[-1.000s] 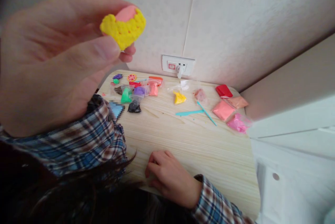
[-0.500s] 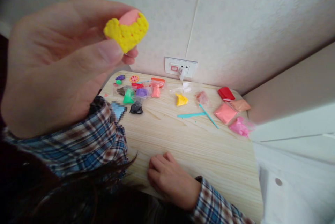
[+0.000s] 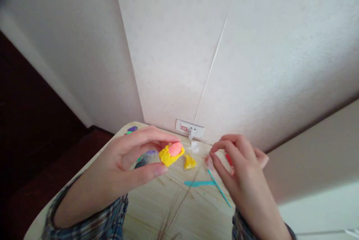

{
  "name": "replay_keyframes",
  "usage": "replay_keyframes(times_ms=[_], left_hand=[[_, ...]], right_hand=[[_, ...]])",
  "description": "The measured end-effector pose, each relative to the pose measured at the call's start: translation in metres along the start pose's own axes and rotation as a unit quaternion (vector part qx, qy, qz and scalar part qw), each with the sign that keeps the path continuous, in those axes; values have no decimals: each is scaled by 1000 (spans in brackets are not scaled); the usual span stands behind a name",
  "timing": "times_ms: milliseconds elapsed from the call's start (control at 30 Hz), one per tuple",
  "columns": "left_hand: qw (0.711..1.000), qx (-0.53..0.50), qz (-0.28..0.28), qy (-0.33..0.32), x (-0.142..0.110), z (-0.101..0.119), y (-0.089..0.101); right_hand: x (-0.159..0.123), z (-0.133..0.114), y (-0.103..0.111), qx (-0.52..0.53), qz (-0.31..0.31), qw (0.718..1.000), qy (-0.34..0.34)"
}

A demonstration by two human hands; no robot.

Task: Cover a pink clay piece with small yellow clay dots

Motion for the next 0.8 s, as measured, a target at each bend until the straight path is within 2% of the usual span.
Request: replay_keyframes(times_ms=[67, 167, 200, 300, 433, 567, 667, 733, 800], left_hand=[[1000, -5, -1, 4, -2, 1, 0], [1000, -17, 1, 10, -4, 3, 0], [1000, -20, 1, 12, -4, 3, 1], [1000, -24, -4, 17, -5, 4, 0], [1000, -23, 1, 13, -5, 3, -1], [1000, -8, -4, 14, -4, 1, -1], [1000, -8, -2, 11, -4, 3, 0], [1000, -7, -3, 16, -4, 4, 1], [1000, 5, -6, 18, -4, 7, 1]], right_hand=[[6, 0, 13, 16, 72, 996, -51], [9, -4, 15, 139, 91, 983, -75], [8, -4, 13, 148, 88, 982, -78], [6, 4, 4, 101, 89, 985, -112], [0, 30, -3, 34, 109, 976, -188], [-4, 45, -2, 34, 118, 968, -219], [-4, 33, 3, 123, 135, 965, -190], [-2, 12, 9, 212, 146, 955, -146], [2, -15, 16, 252, 137, 953, -97]])
Point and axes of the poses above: each hand's wrist, its own x-axis towards the middle knuckle, its own y-axis out of the back of the hand, z = x × y, the point moved 3 cm from there along x, towards the middle knuckle, and after that the axes turned 14 degrees about -z, right-handed, at the moved point
